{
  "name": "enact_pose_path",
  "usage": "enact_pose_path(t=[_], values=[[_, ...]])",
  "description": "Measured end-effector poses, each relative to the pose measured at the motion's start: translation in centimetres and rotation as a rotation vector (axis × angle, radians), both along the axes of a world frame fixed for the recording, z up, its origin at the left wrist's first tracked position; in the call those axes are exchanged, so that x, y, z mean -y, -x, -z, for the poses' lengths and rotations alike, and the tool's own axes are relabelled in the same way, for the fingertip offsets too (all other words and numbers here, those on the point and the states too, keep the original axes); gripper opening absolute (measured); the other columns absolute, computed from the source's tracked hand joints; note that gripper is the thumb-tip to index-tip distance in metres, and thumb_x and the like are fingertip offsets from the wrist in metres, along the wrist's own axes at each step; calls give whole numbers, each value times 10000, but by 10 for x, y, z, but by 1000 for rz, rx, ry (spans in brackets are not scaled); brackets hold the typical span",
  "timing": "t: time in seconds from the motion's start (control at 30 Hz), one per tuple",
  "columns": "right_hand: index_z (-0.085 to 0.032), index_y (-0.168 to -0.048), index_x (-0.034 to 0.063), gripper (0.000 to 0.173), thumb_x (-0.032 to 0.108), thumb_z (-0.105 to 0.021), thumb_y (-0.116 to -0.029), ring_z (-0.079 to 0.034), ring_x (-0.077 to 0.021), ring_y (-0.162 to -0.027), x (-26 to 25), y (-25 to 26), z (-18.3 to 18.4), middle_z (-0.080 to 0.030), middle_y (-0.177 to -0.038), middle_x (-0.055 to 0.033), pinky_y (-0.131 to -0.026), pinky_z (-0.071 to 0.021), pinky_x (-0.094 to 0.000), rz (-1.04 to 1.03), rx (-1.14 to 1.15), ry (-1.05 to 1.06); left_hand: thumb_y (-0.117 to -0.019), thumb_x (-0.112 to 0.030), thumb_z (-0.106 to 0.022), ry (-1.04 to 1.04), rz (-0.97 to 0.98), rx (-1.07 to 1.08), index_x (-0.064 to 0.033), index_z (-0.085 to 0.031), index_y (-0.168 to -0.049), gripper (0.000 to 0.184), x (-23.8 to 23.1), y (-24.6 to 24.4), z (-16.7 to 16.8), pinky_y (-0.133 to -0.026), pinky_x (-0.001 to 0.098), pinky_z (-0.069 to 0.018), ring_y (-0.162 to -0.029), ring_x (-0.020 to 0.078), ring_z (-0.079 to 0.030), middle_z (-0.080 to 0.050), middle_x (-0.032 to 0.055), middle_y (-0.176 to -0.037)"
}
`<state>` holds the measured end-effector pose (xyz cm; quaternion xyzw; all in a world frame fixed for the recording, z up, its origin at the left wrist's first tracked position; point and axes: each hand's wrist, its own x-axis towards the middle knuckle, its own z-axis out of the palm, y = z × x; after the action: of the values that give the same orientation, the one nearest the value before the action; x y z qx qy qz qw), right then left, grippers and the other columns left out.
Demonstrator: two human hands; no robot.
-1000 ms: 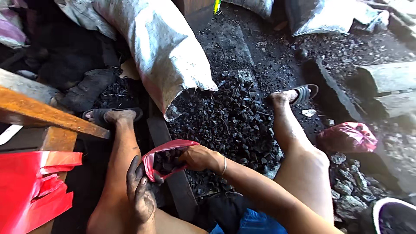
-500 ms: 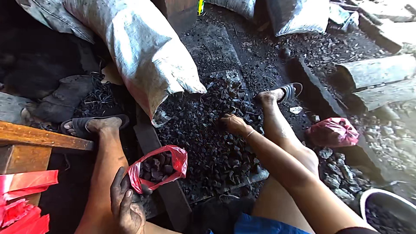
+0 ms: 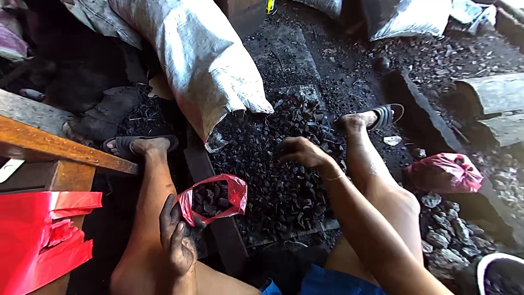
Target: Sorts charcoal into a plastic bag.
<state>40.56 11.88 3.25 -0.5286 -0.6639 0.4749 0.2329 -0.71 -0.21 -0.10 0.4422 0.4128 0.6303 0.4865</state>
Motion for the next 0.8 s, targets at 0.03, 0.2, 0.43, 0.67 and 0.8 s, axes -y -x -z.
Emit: enact_pose_path(t=[0.03, 0.2, 0.43, 0.67, 0.8], values=[[-768, -1087, 115, 206, 131, -792, -883, -714, -147, -910, 3, 26, -7, -740, -1062, -32, -849, -629, -395, -105, -34, -43, -955, -480, -573, -2, 21, 10, -73, -238, -1574, 813, -1, 0, 2, -635, 283, -592, -916, 144, -679, -523, 96, -1441], [-782, -1032, 112, 185, 151, -812, -854, -683, -217, -1021, 23, 177, -11, -724, -1085, -89, -953, -570, -445, -479, -47, -292, -949, -505, -572, -18, 13, -12, -66, -248, -1577, 832, 0, 2, 8, -808, 321, -586, -1123, 185, -630, -478, 121, -1491], [-738, -1192, 165, 280, 118, -674, -924, -668, -328, -1124, 29, 203, -12, -658, -1276, -136, -897, -578, -572, -380, 353, -193, -966, -491, -556, -28, 38, 29, -64, -216, -1578, 820, 3, 3, 2, -743, 314, -597, -1070, 180, -654, -488, 115, -1481], [-773, -1095, 122, 179, 192, -653, -982, -711, -266, -1043, -13, 39, 34, -748, -1104, -93, -952, -565, -545, 150, 478, -80, -956, -483, -573, -3, 50, 57, -71, -244, -1574, 813, 2, 3, 0, -619, 296, -588, -914, 160, -675, -533, 95, -1428], [-712, -1270, 175, 353, 334, -686, -956, -641, -370, -1215, -35, -20, 90, -710, -1247, -148, -1014, -499, -631, 244, 711, 165, -963, -448, -573, -7, 35, 74, -67, -275, -1561, 769, 1, 0, -3, -589, 281, -590, -892, 149, -686, -542, 85, -1416]])
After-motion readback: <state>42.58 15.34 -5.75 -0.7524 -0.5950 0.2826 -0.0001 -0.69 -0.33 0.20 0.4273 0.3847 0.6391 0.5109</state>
